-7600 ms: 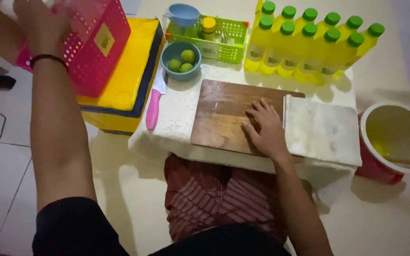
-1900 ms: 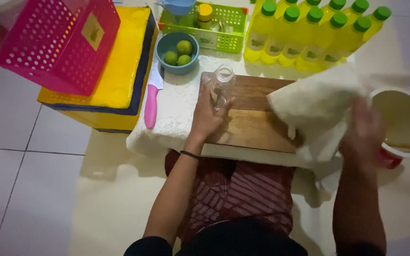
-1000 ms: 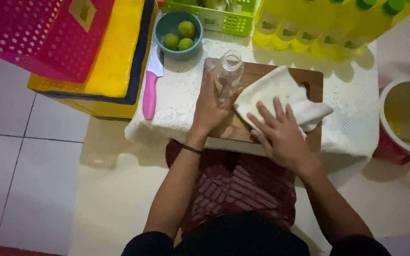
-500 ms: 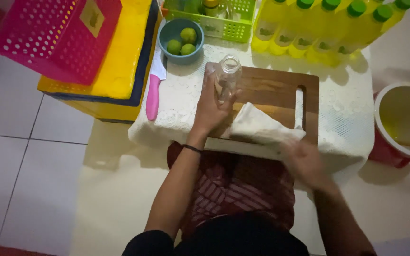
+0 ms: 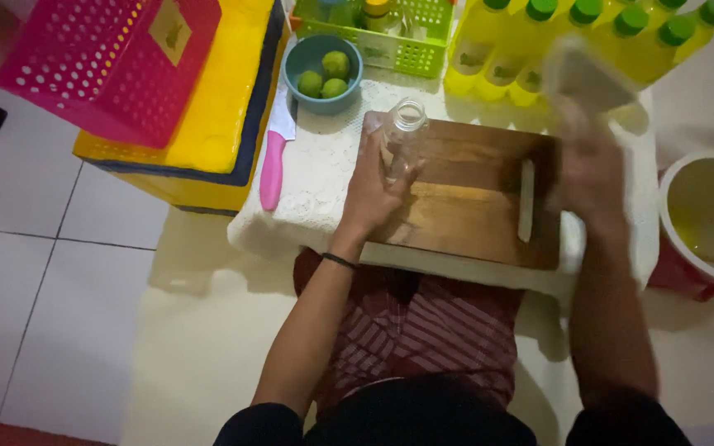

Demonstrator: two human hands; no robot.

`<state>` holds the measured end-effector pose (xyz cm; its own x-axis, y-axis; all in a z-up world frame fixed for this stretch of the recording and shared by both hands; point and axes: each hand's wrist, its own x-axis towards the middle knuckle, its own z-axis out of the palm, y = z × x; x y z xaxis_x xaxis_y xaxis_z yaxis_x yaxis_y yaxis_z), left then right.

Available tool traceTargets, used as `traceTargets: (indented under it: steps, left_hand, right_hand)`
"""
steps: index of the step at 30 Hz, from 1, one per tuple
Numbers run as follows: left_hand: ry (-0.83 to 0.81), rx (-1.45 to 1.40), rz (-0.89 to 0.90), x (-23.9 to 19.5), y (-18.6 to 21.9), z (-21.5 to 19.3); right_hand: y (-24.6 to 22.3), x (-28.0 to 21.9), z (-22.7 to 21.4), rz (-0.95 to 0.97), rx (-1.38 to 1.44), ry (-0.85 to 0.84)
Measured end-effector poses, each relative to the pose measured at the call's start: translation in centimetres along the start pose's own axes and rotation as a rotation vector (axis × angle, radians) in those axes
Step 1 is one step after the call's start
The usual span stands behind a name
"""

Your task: Manually filling small plastic bottles with a yellow beverage using a ladle and funnel, followed by capping the bottles.

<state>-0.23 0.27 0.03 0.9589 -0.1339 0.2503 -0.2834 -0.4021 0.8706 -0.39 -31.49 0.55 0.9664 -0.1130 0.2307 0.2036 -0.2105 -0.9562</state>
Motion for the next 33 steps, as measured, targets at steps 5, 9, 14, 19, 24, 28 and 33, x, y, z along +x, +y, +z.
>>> traceTargets:
  steps: [5, 9, 14, 19, 24, 28, 33]
  left_hand:
    - [0.002, -0.047, -0.025, 0.6, 0.3, -0.1]
    - [0.034, -0.1, -0.017, 0.1, -1.6, 0.9]
    - [0.056, -0.089, -0.034, 0.5, -0.8, 0.4]
    - [0.046, -0.085, -0.063, 0.7, -1.7, 0.8]
    - [0.031, -0.092, -0.044, 0.3, -1.1, 0.6]
    - [0.014, -0.08, -0.046, 0.4, -0.9, 0.2]
    - [0.04, 0.053, 0.117, 0.3, -1.9, 0.8]
  right_hand:
    - [0.7, -1.0, 9.8, -0.222, -0.969, -0.166]
    - [-1.2, -3.7, 11.1, -0.276, -0.873, -0.271]
    - [-3.5, -8.0, 12.7, -0.36, -0.9, -0.452]
    - [-3.0, -12.0, 12.0, -0.504, -0.832, -0.518]
    - [-5.1, -12.6, 7.9, -0.234, -0.378, -0.584]
    - [9.7, -10.0, -3.6, -0.102, -0.606, -0.35]
    - [-4.4, -8.4, -2.2, -0.031, -0.383, 0.206]
